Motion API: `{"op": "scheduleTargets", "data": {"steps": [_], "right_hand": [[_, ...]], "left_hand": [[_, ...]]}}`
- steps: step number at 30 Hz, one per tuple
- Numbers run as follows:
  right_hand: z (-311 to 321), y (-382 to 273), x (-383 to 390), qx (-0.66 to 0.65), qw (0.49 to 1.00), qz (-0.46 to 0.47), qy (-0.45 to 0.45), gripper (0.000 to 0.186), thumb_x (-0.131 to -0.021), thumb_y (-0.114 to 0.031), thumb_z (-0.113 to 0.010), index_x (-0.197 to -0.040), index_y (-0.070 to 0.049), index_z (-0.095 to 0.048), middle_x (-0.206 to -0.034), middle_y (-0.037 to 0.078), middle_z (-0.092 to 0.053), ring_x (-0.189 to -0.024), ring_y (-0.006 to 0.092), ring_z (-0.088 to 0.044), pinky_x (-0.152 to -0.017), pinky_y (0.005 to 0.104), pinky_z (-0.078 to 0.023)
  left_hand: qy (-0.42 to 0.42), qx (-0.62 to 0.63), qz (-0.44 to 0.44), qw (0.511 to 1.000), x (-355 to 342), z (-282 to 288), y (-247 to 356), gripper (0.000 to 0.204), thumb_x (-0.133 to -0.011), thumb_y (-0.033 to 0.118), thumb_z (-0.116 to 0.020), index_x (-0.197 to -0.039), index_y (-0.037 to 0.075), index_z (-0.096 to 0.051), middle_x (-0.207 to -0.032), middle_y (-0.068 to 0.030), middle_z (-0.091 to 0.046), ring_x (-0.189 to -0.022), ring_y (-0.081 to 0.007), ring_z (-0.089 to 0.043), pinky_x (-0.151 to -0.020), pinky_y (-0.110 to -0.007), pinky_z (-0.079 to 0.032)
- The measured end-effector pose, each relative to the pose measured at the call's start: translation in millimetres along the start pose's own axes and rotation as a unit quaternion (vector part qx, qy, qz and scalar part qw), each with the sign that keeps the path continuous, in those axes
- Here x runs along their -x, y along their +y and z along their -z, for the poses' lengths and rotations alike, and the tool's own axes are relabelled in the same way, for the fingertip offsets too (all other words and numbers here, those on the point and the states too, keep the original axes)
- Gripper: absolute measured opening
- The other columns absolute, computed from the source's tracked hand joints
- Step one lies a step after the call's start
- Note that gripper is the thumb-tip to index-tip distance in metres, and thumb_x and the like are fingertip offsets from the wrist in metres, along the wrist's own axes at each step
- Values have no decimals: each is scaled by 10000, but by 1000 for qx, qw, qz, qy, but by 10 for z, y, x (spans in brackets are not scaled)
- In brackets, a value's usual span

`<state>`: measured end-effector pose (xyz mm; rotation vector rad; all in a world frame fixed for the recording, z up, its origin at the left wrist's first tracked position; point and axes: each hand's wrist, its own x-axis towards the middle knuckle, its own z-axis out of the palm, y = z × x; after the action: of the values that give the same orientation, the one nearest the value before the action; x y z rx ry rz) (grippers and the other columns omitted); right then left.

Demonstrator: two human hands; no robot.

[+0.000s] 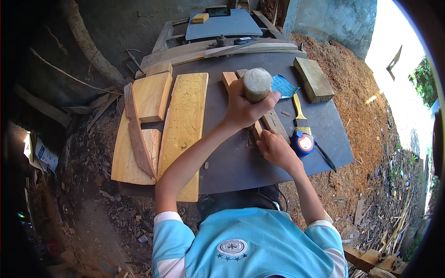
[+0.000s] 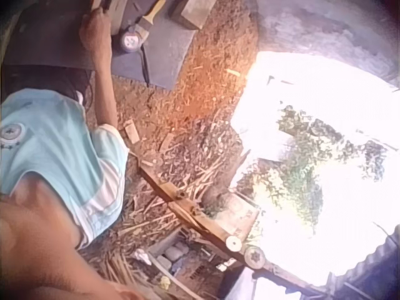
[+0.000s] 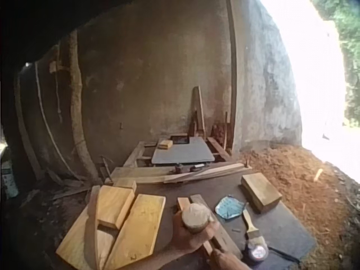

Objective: The person cleans dust off a wood block with a brush, then measures the block with a tape measure, and carves a notch into it using a chisel and mallet.

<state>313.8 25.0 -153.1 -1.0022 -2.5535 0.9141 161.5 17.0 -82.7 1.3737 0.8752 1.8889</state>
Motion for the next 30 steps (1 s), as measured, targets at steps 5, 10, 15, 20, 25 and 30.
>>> {"op": "scheduleTargets", "data": {"steps": [5,10,15,20,25,30], "right_hand": [[-51,-149,14,55,998,-16,-1,183,-832,-136,-560,-882,24,-486,-833,225,-527,-848,396,-536,-740,468,-421],[-29,-134,1,84,996,-7,-17,250,-817,-128,-577,-904,91,-495,-899,268,-536,-836,396,-578,-753,438,-468],[85,-75,-56,75,996,20,-45,226,-814,-138,-580,-906,55,-506,-839,238,-546,-818,388,-558,-725,442,-451],[219,350,-383,195,976,-7,92,420,-752,-226,-671,-1016,52,-500,-881,268,-568,-872,399,-574,-767,442,-469],[201,838,-669,122,991,-3,63,527,-702,-259,-698,-1045,69,-470,-909,284,-578,-881,374,-594,-756,424,-483],[934,-265,-279,-289,947,-111,85,399,-820,-89,-483,-1183,53,-399,-788,156,-609,-629,204,-630,-549,307,-528]], "left_hand": [[-50,-38,-33,997,167,138,-71,154,-738,26,-622,-820,43,-494,-625,-44,-539,-504,-97,-527,-455,-231,-425],[-55,-27,-28,998,273,160,-131,210,-716,40,-630,-856,57,-473,-668,-56,-544,-546,-100,-531,-481,-248,-443],[6,8,0,1000,260,137,-119,146,-645,77,-692,-733,23,-588,-647,-13,-611,-599,-71,-586,-573,-231,-474],[-18,-70,-88,993,160,32,-74,181,-654,109,-689,-761,14,-579,-652,-15,-604,-596,-63,-560,-567,-228,-460],[-28,-67,-122,990,124,-4,-110,185,-652,109,-685,-777,14,-587,-647,-20,-604,-594,-63,-558,-568,-234,-463],[-3,-64,-74,995,220,104,-34,174,-656,106,-678,-776,15,-591,-637,-26,-603,-587,-63,-560,-554,-235,-459]]}}
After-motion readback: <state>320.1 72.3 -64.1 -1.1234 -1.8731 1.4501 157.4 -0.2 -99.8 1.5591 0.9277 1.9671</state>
